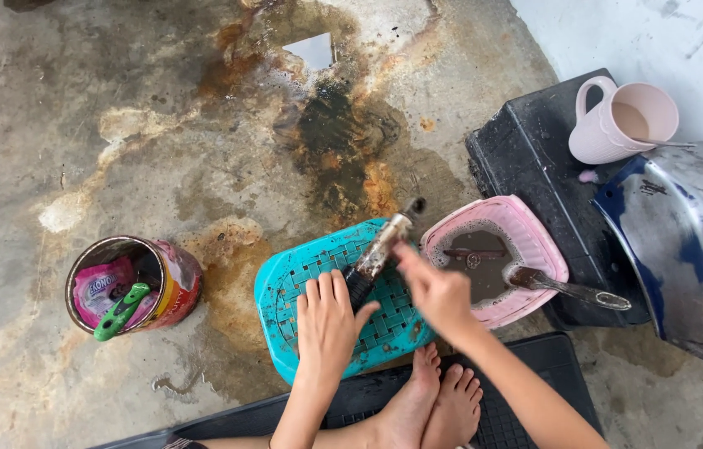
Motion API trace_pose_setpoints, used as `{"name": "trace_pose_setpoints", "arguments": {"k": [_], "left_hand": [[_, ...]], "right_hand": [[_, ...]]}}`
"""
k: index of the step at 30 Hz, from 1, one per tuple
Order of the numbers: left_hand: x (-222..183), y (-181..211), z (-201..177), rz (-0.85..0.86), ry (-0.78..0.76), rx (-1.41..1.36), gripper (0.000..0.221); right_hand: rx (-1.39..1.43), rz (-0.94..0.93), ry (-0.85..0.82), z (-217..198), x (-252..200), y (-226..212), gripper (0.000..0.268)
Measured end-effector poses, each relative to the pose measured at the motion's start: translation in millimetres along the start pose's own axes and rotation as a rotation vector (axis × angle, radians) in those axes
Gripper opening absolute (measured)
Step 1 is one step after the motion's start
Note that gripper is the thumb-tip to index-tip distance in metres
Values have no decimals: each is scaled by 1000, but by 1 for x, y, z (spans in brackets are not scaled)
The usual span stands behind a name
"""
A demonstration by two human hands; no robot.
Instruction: The person scrubs a cylindrical metal part with a brush, repeatedly dipping the brush into a pink basin filled with soapy water. The person holds the metal part on a blue plastic stool while scrubbing it thoroughly.
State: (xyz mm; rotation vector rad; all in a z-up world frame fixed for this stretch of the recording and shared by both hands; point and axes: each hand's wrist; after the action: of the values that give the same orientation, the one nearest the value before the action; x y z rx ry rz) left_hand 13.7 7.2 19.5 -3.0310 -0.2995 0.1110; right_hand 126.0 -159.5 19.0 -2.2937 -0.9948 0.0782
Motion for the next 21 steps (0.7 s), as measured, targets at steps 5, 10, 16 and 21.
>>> {"name": "trace_pose_setpoints", "arguments": {"k": [5,10,16,21], "left_hand": [[4,-7,15,41,-5,-39,82],[4,-18,8,143,-66,-224,71],[-1,-21,-5,204,-293,-493,79],[-14,-14,4,245,-67,-438,73]], "right_hand": [[-101,162,26,2,-16,16,31],[-50,251,51,-29,-26,3,34],[516,562,156,-57,-36,-5,34],[220,315,88,-23,-33,-5,30]]}}
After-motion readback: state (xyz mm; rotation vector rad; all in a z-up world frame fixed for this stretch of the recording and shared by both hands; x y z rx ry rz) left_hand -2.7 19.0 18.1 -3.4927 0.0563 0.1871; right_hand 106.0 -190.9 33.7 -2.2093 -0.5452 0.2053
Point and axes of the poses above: each hand's wrist, its own x-axis towards the middle knuckle, its own z-axis out of the palm, y = z × x, and after that the axes turned 13 degrees about -y, right-handed
